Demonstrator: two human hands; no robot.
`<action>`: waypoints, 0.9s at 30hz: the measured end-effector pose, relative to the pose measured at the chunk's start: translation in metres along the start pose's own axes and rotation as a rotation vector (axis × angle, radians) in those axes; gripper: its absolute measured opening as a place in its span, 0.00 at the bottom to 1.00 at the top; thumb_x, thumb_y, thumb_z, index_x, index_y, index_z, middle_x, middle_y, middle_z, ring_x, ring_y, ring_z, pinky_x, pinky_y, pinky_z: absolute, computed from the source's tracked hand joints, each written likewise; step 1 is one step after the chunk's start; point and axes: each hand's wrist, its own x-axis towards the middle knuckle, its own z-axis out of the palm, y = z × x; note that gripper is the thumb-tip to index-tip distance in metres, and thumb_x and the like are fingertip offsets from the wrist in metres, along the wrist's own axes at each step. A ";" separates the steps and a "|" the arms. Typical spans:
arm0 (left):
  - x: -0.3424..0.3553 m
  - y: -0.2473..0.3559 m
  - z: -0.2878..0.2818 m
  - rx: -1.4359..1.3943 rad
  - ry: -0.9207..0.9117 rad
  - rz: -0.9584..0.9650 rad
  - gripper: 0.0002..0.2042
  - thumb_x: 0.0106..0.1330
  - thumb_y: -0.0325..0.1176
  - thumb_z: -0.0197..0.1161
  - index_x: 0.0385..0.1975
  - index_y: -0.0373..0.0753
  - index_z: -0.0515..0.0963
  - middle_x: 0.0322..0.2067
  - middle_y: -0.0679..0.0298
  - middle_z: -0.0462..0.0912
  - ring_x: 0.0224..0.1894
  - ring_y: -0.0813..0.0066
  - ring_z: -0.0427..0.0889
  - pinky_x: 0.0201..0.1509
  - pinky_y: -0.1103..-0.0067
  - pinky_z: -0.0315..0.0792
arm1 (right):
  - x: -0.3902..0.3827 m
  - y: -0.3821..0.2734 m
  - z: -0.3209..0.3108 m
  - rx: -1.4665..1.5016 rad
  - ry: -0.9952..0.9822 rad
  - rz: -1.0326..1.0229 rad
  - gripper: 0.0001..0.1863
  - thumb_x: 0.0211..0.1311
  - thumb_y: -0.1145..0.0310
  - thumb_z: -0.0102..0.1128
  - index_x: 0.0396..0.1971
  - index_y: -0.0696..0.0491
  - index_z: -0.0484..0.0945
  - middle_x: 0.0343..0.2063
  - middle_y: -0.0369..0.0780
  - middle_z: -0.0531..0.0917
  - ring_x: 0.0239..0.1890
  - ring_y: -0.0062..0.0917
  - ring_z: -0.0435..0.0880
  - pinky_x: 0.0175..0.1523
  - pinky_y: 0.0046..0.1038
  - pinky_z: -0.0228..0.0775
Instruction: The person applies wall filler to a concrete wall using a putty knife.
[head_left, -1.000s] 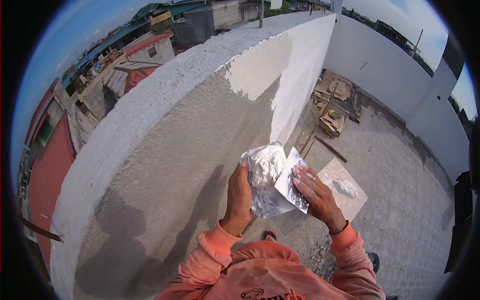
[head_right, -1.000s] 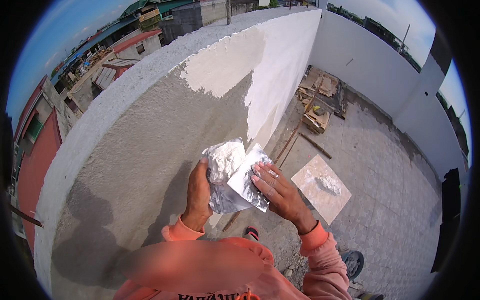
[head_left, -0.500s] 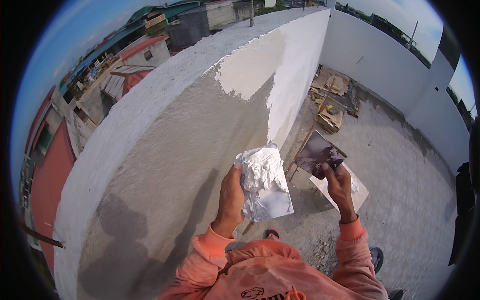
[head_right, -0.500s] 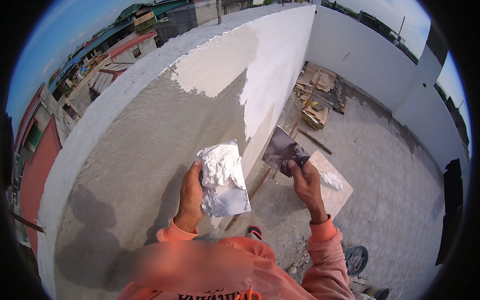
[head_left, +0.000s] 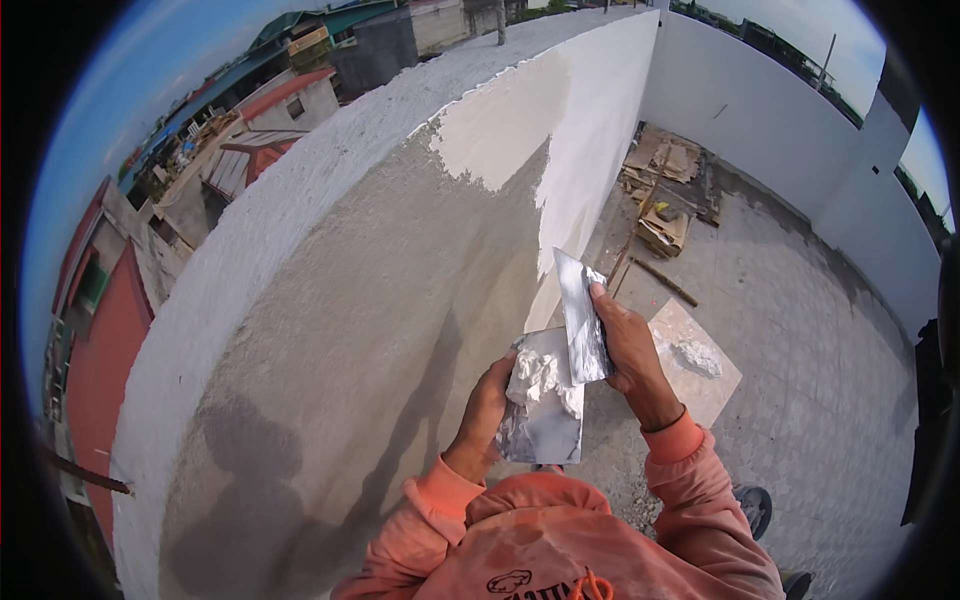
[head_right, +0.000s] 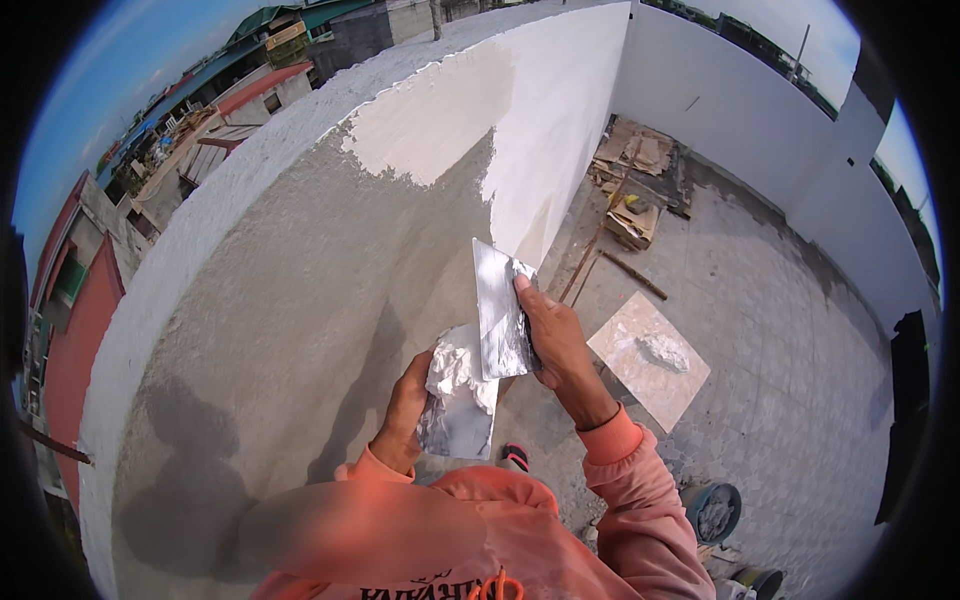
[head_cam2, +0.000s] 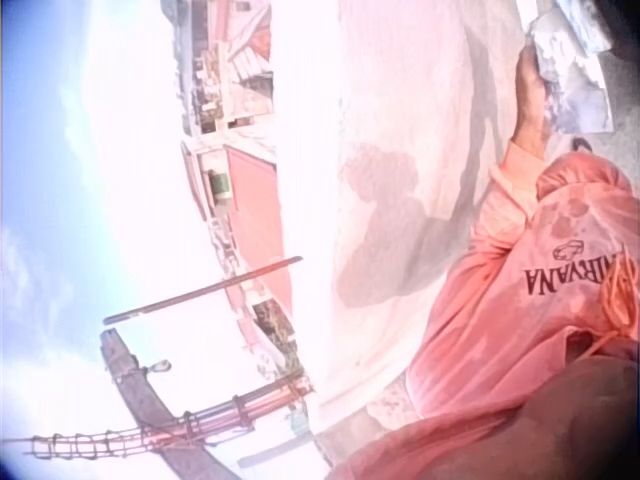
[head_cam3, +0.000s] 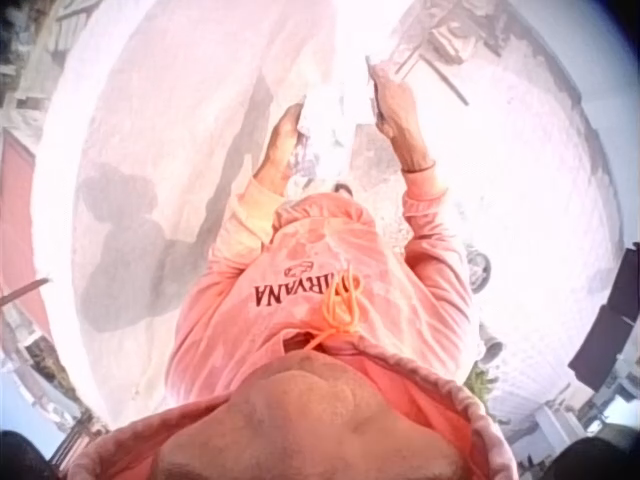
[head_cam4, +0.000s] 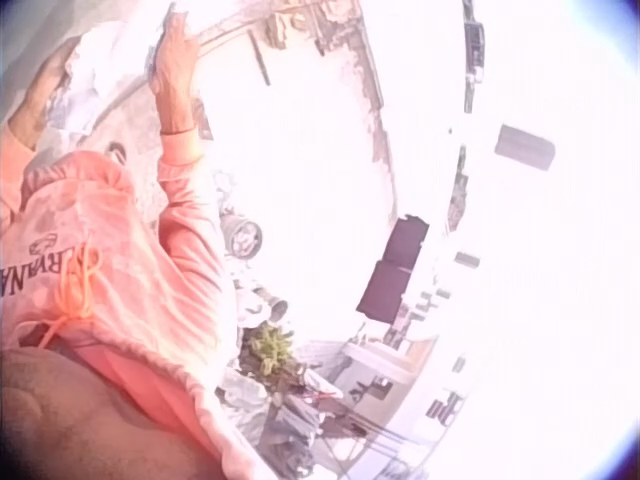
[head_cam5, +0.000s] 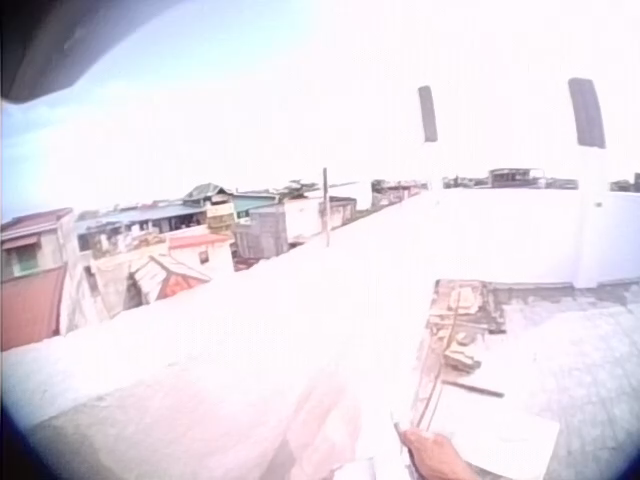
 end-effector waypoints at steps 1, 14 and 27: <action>0.000 0.002 0.002 -0.003 0.006 0.002 0.20 0.77 0.42 0.47 0.56 0.33 0.75 0.48 0.62 0.83 0.48 0.74 0.82 0.54 0.77 0.75 | 0.003 0.007 -0.003 -0.022 0.001 -0.018 0.21 0.73 0.52 0.55 0.39 0.59 0.79 0.26 0.35 0.83 0.20 0.17 0.82 0.23 0.22 0.75; 0.024 0.016 -0.003 -0.066 -0.043 0.028 0.21 0.77 0.43 0.44 0.54 0.33 0.75 0.46 0.61 0.83 0.47 0.74 0.83 0.54 0.74 0.76 | -0.048 0.019 -0.050 -0.570 -0.048 0.019 0.23 0.71 0.49 0.59 0.37 0.58 0.82 0.24 0.28 0.79 0.23 0.09 0.72 0.26 0.18 0.62; 0.034 0.040 0.004 -0.038 0.014 0.134 0.22 0.77 0.42 0.42 0.58 0.31 0.73 0.51 0.57 0.82 0.51 0.67 0.83 0.57 0.70 0.77 | -0.071 -0.022 -0.079 -0.437 -0.047 -0.576 0.20 0.72 0.65 0.59 0.57 0.62 0.74 0.47 0.36 0.81 0.46 0.19 0.77 0.52 0.23 0.70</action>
